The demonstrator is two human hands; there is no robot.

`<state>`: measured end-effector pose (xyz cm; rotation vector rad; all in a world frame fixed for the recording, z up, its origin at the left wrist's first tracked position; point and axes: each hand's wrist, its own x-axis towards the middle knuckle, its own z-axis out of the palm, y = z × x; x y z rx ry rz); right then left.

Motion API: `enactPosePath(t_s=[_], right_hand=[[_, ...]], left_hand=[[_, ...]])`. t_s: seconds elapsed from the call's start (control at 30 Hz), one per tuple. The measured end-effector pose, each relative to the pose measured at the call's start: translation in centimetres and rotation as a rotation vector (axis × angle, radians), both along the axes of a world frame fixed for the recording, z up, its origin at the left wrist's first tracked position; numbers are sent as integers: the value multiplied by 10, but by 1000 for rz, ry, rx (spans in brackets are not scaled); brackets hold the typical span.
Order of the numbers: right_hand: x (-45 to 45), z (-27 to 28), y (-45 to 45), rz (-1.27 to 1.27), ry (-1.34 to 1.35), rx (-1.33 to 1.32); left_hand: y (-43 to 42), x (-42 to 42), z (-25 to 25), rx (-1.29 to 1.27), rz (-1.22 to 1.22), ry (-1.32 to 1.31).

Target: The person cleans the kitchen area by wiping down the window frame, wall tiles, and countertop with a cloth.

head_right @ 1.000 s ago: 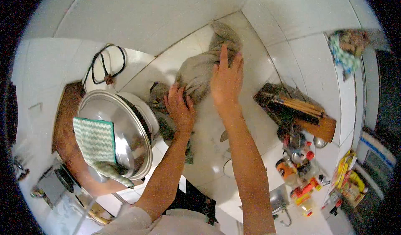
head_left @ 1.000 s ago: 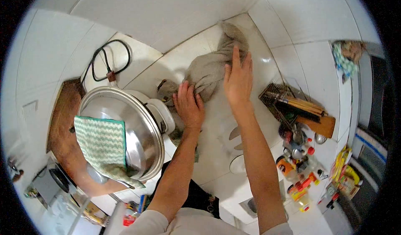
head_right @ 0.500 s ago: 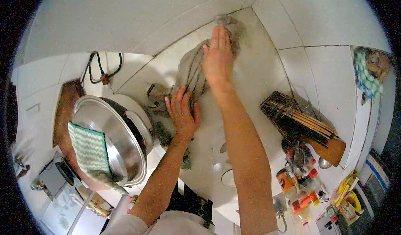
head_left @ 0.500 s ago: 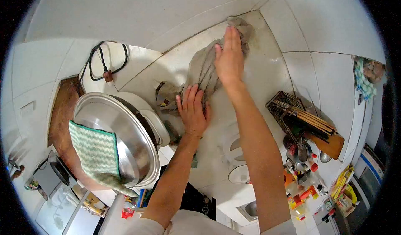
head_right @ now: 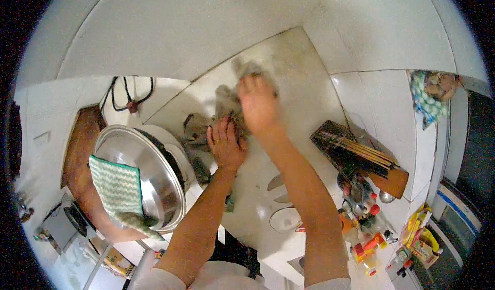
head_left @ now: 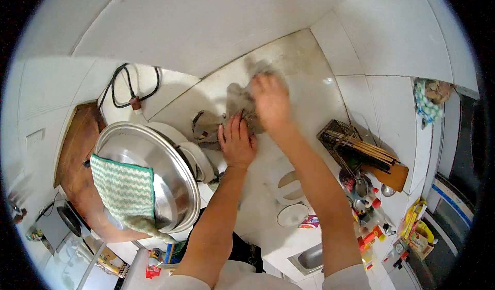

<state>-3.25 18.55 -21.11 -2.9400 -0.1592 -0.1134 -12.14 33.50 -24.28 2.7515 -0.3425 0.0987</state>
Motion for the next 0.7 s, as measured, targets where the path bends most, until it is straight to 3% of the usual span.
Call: enactPosePath(t_s=[0.13, 0.17, 0.3, 0.4, 0.43, 0.53, 0.57, 0.67, 0.7], right_hand=[[11, -12, -25, 70, -62, -69], [32, -16, -30, -115, -56, -88], [52, -16, -2, -428, -206, 140], [8, -10, 13, 6, -260, 175], [2, -29, 8, 43, -258, 298], [55, -24, -35, -316, -93, 11], [64, -8, -37, -310, -189, 134], [54, -16, -12, -369, -274, 80], [49, -22, -12, -270, -207, 113]], left_hand=[[-2, -1, 1, 29, 4, 12], [-2, 3, 2, 22, -11, -14], [4, -6, 2, 44, -47, 20], [1, 3, -1, 34, -60, 19], [-2, 2, -4, 34, -46, 10], [-7, 6, 2, 49, -51, -19], [-4, 5, 5, 60, -49, -22], [-2, 2, 1, 71, -52, -15], [-2, 3, 2, 67, -56, -14]])
